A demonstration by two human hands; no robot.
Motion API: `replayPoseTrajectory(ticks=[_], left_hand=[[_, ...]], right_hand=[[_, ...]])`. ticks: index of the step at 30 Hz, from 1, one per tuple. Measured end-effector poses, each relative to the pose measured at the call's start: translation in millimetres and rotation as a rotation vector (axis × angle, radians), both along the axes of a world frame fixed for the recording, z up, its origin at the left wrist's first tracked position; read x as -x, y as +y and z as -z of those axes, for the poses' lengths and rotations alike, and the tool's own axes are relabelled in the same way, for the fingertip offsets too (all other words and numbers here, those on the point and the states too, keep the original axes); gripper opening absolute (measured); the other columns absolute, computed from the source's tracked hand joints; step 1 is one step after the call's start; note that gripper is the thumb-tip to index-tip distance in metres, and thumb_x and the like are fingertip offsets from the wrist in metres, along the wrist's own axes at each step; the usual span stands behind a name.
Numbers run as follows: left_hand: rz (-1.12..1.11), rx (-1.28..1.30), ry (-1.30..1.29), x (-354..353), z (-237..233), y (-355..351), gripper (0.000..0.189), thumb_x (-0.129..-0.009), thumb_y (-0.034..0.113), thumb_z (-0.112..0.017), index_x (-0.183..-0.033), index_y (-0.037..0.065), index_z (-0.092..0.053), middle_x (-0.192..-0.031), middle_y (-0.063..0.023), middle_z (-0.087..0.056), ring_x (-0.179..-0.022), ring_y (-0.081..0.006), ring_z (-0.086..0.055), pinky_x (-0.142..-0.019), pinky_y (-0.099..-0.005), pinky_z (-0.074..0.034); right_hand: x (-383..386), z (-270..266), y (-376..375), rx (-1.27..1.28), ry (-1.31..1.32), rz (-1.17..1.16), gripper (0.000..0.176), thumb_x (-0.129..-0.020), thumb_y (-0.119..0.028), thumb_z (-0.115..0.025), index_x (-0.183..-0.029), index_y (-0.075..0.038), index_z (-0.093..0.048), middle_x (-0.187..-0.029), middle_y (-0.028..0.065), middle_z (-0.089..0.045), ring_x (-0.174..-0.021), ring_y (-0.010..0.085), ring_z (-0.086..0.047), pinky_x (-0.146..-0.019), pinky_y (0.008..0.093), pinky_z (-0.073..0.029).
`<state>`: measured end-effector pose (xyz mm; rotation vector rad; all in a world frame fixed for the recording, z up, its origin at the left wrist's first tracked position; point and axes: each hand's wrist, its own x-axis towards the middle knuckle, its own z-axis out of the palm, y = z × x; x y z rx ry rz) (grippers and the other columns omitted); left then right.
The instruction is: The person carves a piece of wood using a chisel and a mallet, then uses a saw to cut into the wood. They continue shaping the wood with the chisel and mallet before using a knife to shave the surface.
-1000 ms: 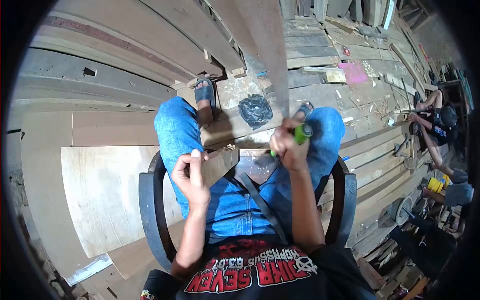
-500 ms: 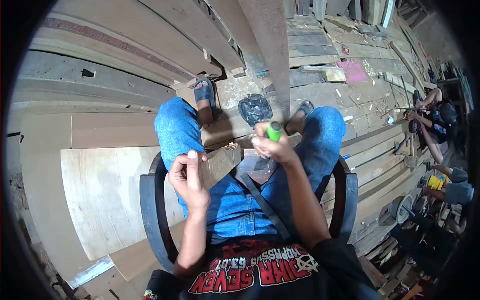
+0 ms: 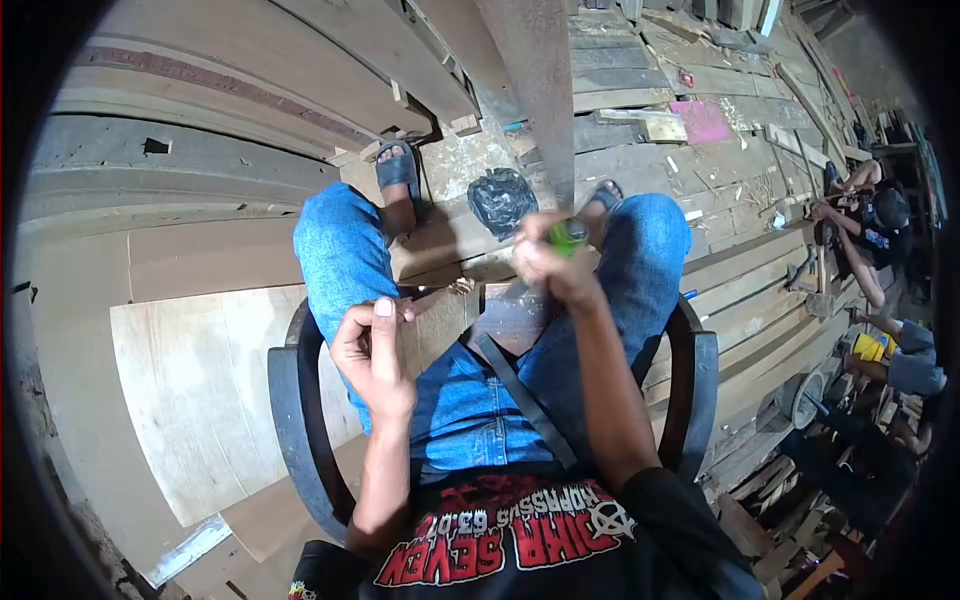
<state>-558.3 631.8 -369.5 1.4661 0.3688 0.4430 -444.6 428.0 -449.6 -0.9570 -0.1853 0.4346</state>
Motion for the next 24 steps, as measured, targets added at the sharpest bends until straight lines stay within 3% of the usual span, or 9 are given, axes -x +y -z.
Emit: replayPoseTrajectory(ticks=[3,5,6,11,13,16,20,21,24], left_hand=[[-0.009,-0.007,0.039,4,-3,-2,0.028,-0.104,0.014,-0.061,-0.078,0.004,-0.057,-0.078,-0.0089,-0.065,-0.079,-0.0157,-0.061,-0.084,-0.0365,-0.051],[-0.013,0.007,0.035,4,-1,-1,0.027,-0.104,0.012,-0.061,-0.078,0.004,-0.057,-0.079,-0.0094,-0.065,-0.079,-0.0161,-0.061,-0.082,-0.0347,-0.050],[-0.013,0.001,0.028,3,-1,-2,0.027,-0.103,0.012,-0.061,-0.078,0.004,-0.057,-0.079,-0.0094,-0.065,-0.079,-0.0161,-0.061,-0.081,-0.0344,-0.050],[0.005,-0.081,0.025,5,-5,-4,0.026,-0.103,0.010,-0.061,-0.078,0.004,-0.058,-0.080,-0.0100,-0.067,-0.078,-0.0163,-0.063,-0.081,-0.0337,-0.051],[0.010,-0.083,0.042,10,0,-2,0.024,-0.101,0.009,-0.063,-0.078,0.003,-0.059,-0.080,-0.0096,-0.068,-0.078,-0.0158,-0.064,-0.080,-0.0331,-0.051],[0.008,-0.070,0.060,11,6,-3,0.022,-0.100,0.009,-0.066,-0.079,0.004,-0.060,-0.080,-0.0082,-0.069,-0.078,-0.0145,-0.064,-0.079,-0.0322,-0.051],[-0.062,-0.052,0.113,10,15,-6,0.023,-0.099,0.008,-0.067,-0.078,0.005,-0.061,-0.081,-0.0074,-0.069,-0.079,-0.0136,-0.064,-0.079,-0.0313,-0.051],[-0.065,-0.071,0.069,10,20,-6,0.020,-0.097,0.006,-0.070,-0.082,0.005,-0.058,-0.073,0.0048,-0.055,-0.065,-0.0014,-0.039,-0.060,-0.0206,-0.033],[-0.103,0.031,-0.001,8,20,-15,0.019,-0.097,0.005,-0.068,-0.088,0.007,-0.052,-0.082,0.0016,-0.052,-0.075,-0.0050,-0.042,-0.067,-0.0219,-0.036]], right_hand=[[-13,-16,-15,-0.150,0.041,-0.101,0.023,-0.091,-0.009,-0.068,-0.075,-0.012,-0.052,-0.058,-0.0049,-0.044,-0.049,0.0043,-0.043,-0.045,0.0238,-0.032],[3,-6,-17,-0.070,0.145,-0.202,0.023,-0.090,-0.009,-0.068,-0.075,-0.011,-0.052,-0.059,-0.0045,-0.045,-0.050,0.0044,-0.043,-0.045,0.0239,-0.032],[9,-1,-12,0.213,0.081,-0.185,0.025,-0.089,-0.010,-0.070,-0.073,-0.011,-0.051,-0.060,-0.0040,-0.045,-0.050,0.0047,-0.044,-0.046,0.0236,-0.032],[-16,-10,-14,-0.132,-0.164,0.163,0.030,-0.091,-0.016,-0.068,-0.070,-0.010,-0.047,-0.060,-0.0028,-0.045,-0.050,0.0055,-0.040,-0.047,0.0239,-0.034],[-18,-19,-22,-0.228,-0.074,0.059,0.031,-0.092,-0.015,-0.068,-0.071,-0.010,-0.047,-0.059,-0.0028,-0.044,-0.049,0.0056,-0.040,-0.045,0.0244,-0.033],[9,23,-10,0.206,0.009,-0.017,0.026,-0.094,-0.012,-0.066,-0.075,-0.009,-0.048,-0.060,-0.0030,-0.041,-0.045,0.0062,-0.036,-0.043,0.0244,-0.031],[-1,10,-14,-0.202,-0.106,0.374,0.030,-0.096,-0.022,-0.065,-0.077,-0.010,-0.045,-0.059,-0.0015,-0.041,-0.049,0.0084,-0.039,-0.048,0.0263,-0.033],[-8,4,-19,-0.216,-0.134,0.370,0.031,-0.096,-0.024,-0.065,-0.077,-0.010,-0.044,-0.059,-0.0010,-0.041,-0.050,0.0089,-0.040,-0.049,0.0268,-0.034],[-15,-15,-32,-0.257,-0.221,0.328,0.031,-0.098,-0.024,-0.064,-0.078,-0.009,-0.046,-0.061,0.0009,-0.046,-0.054,0.0107,-0.044,-0.055,0.0277,-0.038]])
